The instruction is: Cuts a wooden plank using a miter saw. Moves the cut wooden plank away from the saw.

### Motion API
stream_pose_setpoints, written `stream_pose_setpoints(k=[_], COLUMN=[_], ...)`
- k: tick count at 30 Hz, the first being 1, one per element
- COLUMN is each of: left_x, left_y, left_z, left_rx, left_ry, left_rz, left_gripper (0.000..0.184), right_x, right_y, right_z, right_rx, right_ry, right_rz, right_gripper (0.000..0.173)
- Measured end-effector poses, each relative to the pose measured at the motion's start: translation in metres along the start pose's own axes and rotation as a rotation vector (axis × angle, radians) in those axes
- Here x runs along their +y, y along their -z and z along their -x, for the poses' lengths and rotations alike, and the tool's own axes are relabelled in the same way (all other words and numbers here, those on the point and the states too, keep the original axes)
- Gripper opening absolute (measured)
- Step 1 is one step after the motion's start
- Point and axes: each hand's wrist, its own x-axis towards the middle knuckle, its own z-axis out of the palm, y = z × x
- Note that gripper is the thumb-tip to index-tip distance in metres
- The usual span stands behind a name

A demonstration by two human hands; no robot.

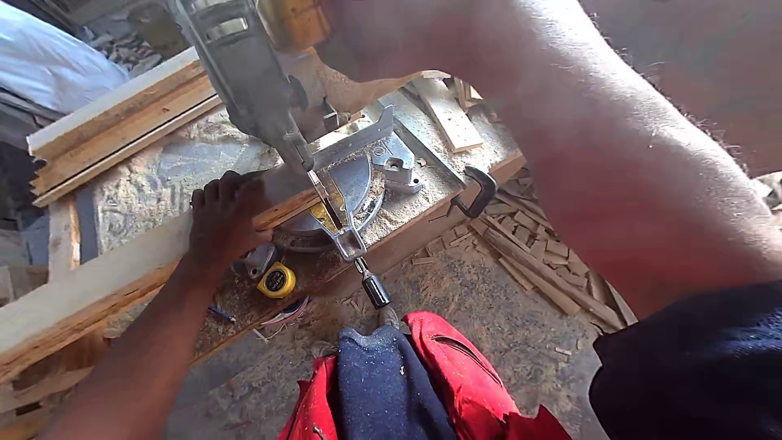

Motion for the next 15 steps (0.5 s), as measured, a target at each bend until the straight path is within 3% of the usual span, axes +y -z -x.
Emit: stream_pose_setpoints(k=[4, 10, 15], left_x=[-0.002, 0.0, -0.001], left_y=[-0.003, -0.004, -0.004], left_z=[-0.002, -0.001, 0.001], left_rx=[-0.031, -0.024, -0.023], left_ry=[0.02, 0.018, 0.02], left_rz=[-0.039, -0.051, -0.05], left_gripper=[0.107, 0.105, 0.104], right_x=[-0.003, -0.01, -0.011], right_y=[0.002, 0.002, -0.004], right_z=[0.003, 0.01, 0.017], right_rx=[-0.007, -0.062, -0.041], right_ry=[0.0, -0.039, -0.032], right_rz=[0.022, 0.13, 0.139], right_gripper=[0.018, 0.04, 0.042])
